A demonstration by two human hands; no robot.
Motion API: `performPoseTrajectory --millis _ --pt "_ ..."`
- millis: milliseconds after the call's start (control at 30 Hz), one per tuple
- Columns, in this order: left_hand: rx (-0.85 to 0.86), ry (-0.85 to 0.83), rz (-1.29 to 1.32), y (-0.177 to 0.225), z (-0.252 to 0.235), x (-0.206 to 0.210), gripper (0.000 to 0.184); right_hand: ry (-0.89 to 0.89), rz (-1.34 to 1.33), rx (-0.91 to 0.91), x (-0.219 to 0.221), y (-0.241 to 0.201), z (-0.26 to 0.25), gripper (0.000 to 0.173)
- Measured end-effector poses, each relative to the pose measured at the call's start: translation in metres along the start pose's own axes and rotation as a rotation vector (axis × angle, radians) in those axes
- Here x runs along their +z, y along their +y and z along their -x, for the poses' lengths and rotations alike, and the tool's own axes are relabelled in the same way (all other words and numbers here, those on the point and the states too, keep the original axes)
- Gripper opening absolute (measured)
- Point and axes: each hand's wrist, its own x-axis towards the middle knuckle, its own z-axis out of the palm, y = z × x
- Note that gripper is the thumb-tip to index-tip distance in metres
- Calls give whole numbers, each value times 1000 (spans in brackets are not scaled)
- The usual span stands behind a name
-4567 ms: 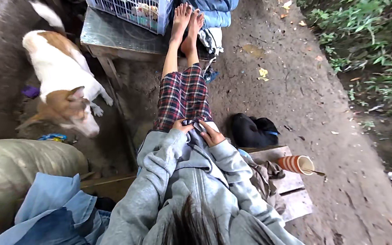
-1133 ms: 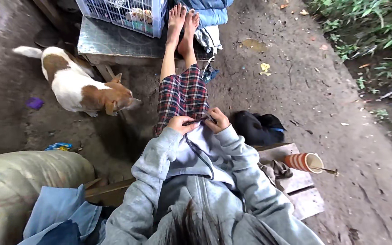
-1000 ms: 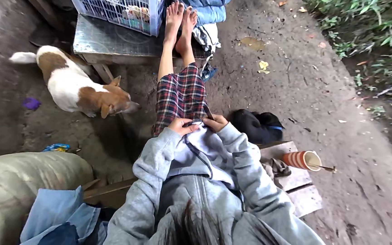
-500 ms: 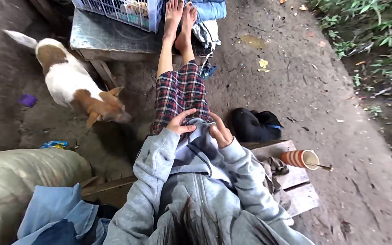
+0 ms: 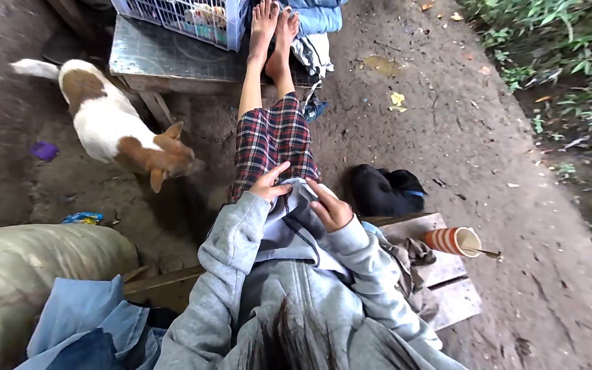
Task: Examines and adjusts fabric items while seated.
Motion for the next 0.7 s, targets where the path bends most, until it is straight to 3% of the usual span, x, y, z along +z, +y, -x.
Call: performPoseTrajectory --millis 133,300,400,467,533,633,700 --pt "-31 -17 -17 2 1 -4 62 35 -36 85 5 6 -3 40" --pt "-38 -10 -7 -1 -4 -6 59 123 -1196 679 -12 21 -14 49" --pt "-60 18 -26 3 -2 -5 52 139 -1469 857 -13 33 -11 47" --pt "-67 0 -63 5 -3 -9 51 22 -1365 834 -8 33 -6 62" --pt "-75 -16 -99 9 -4 -14 51 -72 -1039 692 -3 24 -3 89" --pt "-81 -25 -118 17 -4 -16 51 -190 -313 424 -5 5 -6 71" --pt "-69 -35 -125 19 -4 -17 51 -259 -107 352 -11 -14 -11 63"
